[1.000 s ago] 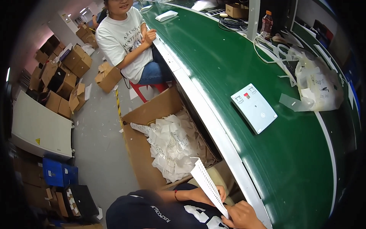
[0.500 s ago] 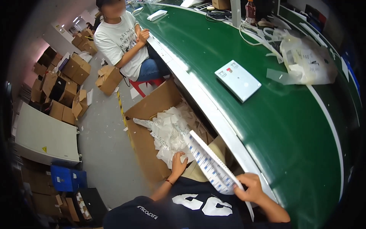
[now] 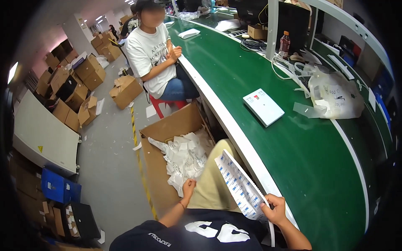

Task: Applying adhesive labels from a sticker sheet to small white electronic components on an assembly line conveyor belt.

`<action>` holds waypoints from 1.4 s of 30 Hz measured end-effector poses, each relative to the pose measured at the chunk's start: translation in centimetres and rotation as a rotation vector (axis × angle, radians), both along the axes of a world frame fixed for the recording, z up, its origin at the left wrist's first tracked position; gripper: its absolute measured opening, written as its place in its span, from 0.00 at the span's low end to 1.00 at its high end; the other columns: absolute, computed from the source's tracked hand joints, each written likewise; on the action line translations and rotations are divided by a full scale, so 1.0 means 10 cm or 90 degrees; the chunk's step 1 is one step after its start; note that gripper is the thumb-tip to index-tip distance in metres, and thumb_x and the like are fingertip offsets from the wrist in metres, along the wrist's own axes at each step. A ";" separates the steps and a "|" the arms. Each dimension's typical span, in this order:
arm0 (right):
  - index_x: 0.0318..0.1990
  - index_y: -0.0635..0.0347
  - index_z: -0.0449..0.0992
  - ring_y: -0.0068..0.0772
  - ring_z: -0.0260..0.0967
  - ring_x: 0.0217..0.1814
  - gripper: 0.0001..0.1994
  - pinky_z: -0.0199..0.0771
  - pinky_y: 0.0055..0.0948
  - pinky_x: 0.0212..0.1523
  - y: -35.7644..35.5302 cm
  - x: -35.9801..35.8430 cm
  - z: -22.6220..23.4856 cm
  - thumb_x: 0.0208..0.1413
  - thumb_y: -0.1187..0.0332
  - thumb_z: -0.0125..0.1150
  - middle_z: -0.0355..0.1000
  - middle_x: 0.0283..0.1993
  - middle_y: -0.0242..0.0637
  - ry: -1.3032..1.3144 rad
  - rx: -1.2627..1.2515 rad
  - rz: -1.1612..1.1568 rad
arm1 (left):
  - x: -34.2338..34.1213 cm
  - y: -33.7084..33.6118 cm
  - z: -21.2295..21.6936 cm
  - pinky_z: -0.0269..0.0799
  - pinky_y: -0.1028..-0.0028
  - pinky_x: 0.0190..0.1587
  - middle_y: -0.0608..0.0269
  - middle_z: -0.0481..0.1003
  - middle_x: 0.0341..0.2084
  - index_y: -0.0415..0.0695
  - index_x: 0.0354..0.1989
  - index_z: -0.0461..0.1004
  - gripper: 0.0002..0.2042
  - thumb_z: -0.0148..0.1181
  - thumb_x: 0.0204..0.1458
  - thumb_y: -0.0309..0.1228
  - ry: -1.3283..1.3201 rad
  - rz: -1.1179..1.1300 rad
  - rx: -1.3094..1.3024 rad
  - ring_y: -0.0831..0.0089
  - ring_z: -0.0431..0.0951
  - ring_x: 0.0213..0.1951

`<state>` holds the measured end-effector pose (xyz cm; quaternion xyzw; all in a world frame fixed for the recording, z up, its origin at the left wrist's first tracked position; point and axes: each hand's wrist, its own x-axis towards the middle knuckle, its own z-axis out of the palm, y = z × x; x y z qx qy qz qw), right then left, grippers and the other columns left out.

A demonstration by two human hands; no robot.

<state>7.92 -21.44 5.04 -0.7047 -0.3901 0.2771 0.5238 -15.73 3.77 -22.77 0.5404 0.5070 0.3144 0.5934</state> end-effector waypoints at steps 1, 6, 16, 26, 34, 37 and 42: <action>0.17 0.63 0.67 0.19 0.45 0.13 0.03 0.45 0.17 0.16 0.01 0.00 0.00 0.34 0.73 0.52 0.57 0.10 0.27 0.001 0.016 -0.003 | -0.07 0.07 -0.12 0.66 0.79 0.29 0.62 0.73 0.23 0.37 0.30 0.67 0.08 0.46 0.48 0.30 -0.022 -0.003 -0.020 0.73 0.71 0.25; 0.17 0.63 0.67 0.20 0.46 0.13 0.03 0.46 0.17 0.16 0.00 -0.01 0.00 0.35 0.73 0.52 0.57 0.11 0.27 0.005 0.025 -0.004 | 0.07 0.10 -0.10 0.65 0.77 0.31 0.61 0.72 0.25 0.36 0.31 0.67 0.09 0.45 0.48 0.29 -0.043 -0.022 -0.042 0.72 0.70 0.27; 0.18 0.63 0.68 0.23 0.49 0.13 0.02 0.51 0.18 0.17 -0.04 -0.01 0.03 0.34 0.75 0.52 0.61 0.13 0.30 -0.027 0.020 0.023 | 0.19 -0.09 0.67 0.62 0.75 0.38 0.59 0.69 0.30 0.37 0.35 0.66 0.10 0.46 0.46 0.29 0.029 -0.067 0.068 0.70 0.67 0.33; 0.16 0.64 0.68 0.26 0.52 0.12 0.02 0.52 0.20 0.17 0.02 0.00 -0.04 0.32 0.75 0.54 0.63 0.13 0.33 -0.112 0.034 0.041 | 0.25 -0.22 1.03 0.58 0.73 0.44 0.58 0.66 0.36 0.38 0.39 0.65 0.14 0.46 0.44 0.30 -0.020 -0.113 0.245 0.68 0.65 0.38; 0.16 0.63 0.70 0.30 0.52 0.11 0.03 0.53 0.21 0.16 0.00 0.05 -0.09 0.30 0.74 0.55 0.62 0.12 0.33 -0.184 0.083 0.090 | 1.39 -0.65 1.15 0.62 0.75 0.43 0.59 0.68 0.36 0.38 0.42 0.64 0.16 0.49 0.40 0.24 -0.235 -0.382 0.127 0.69 0.67 0.37; 0.20 0.64 0.71 0.34 0.55 0.13 0.05 0.56 0.26 0.18 0.06 0.06 -0.03 0.30 0.74 0.55 0.63 0.14 0.36 -0.228 0.065 0.123 | 1.88 -0.96 1.10 0.61 0.68 0.47 0.48 0.65 0.44 0.37 0.48 0.60 0.21 0.49 0.43 0.30 -0.110 -0.738 0.190 0.60 0.67 0.43; 0.21 0.64 0.71 0.38 0.57 0.15 0.05 0.59 0.30 0.20 0.09 0.12 -0.02 0.30 0.74 0.55 0.64 0.16 0.39 -0.164 0.077 0.161 | 1.88 -1.23 0.71 0.64 0.66 0.41 0.46 0.66 0.41 0.38 0.43 0.66 0.17 0.49 0.44 0.32 -0.119 -0.766 0.337 0.57 0.67 0.40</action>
